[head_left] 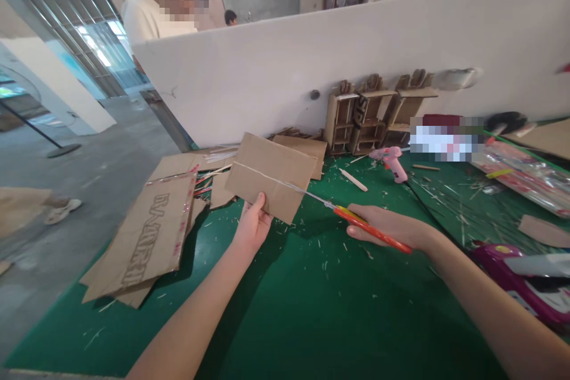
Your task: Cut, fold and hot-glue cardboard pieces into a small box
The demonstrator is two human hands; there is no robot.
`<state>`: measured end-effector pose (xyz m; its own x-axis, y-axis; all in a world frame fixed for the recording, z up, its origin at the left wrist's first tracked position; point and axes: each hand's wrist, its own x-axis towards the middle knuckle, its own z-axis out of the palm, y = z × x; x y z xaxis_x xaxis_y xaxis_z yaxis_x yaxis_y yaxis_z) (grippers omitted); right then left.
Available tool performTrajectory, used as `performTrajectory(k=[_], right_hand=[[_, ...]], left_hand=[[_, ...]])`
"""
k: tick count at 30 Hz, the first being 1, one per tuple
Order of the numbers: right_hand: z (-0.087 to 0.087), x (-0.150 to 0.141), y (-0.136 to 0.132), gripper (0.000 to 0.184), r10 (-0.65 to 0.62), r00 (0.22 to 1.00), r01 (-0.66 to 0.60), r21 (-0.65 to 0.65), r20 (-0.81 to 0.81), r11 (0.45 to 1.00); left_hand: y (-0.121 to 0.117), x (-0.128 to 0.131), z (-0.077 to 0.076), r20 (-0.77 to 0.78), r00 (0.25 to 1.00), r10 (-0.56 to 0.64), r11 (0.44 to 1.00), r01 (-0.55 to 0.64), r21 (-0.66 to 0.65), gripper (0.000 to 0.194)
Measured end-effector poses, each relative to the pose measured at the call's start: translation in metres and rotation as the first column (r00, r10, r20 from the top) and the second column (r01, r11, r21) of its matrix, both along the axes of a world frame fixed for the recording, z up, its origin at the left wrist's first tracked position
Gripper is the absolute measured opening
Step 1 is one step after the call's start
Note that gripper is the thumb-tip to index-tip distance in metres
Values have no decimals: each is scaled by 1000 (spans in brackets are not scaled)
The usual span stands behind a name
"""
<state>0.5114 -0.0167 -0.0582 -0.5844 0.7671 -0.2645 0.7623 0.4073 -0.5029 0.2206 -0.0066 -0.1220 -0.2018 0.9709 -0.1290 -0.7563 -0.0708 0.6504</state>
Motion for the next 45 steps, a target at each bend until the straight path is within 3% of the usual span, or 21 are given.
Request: performTrajectory(k=[7, 18, 23, 29, 36, 45], right_hand=[[-6, -4, 0, 53, -96, 995, 96, 52, 8, 994], [-12, -5, -1, 56, -119, 991, 104, 207, 58, 973], [-15, -4, 1, 55, -126, 992, 119, 194, 26, 974], [-14, -3, -3, 55, -59, 997, 44, 240, 55, 970], [-13, -7, 0, 52, -154, 985, 128, 260, 82, 957], [-19, -4, 6, 49, -137, 989, 122, 238, 47, 963]], left_hand=[[-2, 2, 2, -10, 1000, 14, 999, -13, 29, 30], [-7, 5, 8, -14, 1000, 22, 998, -22, 51, 28], [-7, 7, 10, -17, 1000, 23, 998, -22, 56, 30], [-9, 9, 11, -40, 999, 6, 998, -4, 65, 27], [-13, 13, 13, -27, 1000, 12, 999, -11, 47, 22], [-14, 16, 10, -42, 999, -8, 998, 10, 54, 31]])
